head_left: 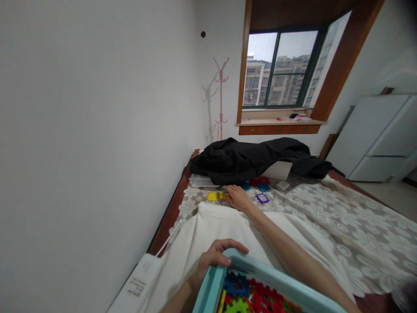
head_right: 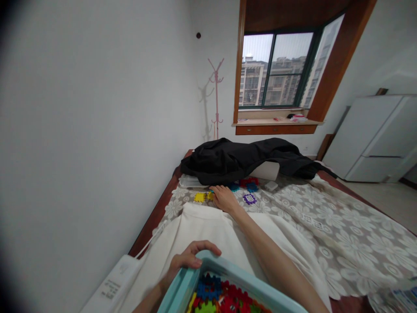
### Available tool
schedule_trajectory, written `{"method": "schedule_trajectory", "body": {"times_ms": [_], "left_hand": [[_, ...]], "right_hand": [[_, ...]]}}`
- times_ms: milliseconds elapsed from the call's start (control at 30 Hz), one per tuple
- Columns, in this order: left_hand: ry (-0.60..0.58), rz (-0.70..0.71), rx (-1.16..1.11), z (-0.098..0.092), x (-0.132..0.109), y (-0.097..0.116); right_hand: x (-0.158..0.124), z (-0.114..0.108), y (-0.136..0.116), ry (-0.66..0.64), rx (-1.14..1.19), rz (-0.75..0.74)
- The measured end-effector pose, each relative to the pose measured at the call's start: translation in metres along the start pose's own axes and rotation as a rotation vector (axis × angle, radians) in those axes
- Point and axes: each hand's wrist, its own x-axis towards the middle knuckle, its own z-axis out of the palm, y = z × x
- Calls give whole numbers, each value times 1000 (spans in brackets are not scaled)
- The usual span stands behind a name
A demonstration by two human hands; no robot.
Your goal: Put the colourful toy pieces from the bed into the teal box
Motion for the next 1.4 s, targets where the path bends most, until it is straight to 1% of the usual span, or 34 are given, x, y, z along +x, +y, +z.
{"method": "schedule_trajectory", "body": {"times_ms": [133,200,267,333,400,500,567,700,800,900,1033,1100,1267,1400], "left_hand": [[27,15,1,-2,3,-5],[50,37,-11,-4,6,-9],[48,40,-17,-5,7,-11],[20,18,-10,-3,6,-7],[-6,-9,-3,0,4,-2],[-17,-28,1,5,0,7],[-19,-32,2,7,-1,9],[-14,-23,4,5,1,5],[20,11,-6,1,4,-3],[54,46,-9,-1,6,-7],[8,-2,4,3,3,-1],[-1,-9,6,6,2,4],[-11,-16,3,11,0,11],[-2,-27,-8,12,-2,12]], "right_hand": [[-1,2,1,27,10,3],[-1,4,2,6,6,29],[0,7,4,-19,7,55],[1,9,5,-26,18,52],[2,9,6,-20,29,10],[2,9,6,-11,37,-52],[1,8,7,-10,41,-51],[0,8,6,-28,65,-36],[0,8,5,-32,65,-79],[1,8,5,-46,36,-77],[1,7,4,-49,27,-25],[1,5,3,-43,21,-24],[-1,-4,-2,-44,-6,-165],[0,-4,-2,-85,40,-235]]}}
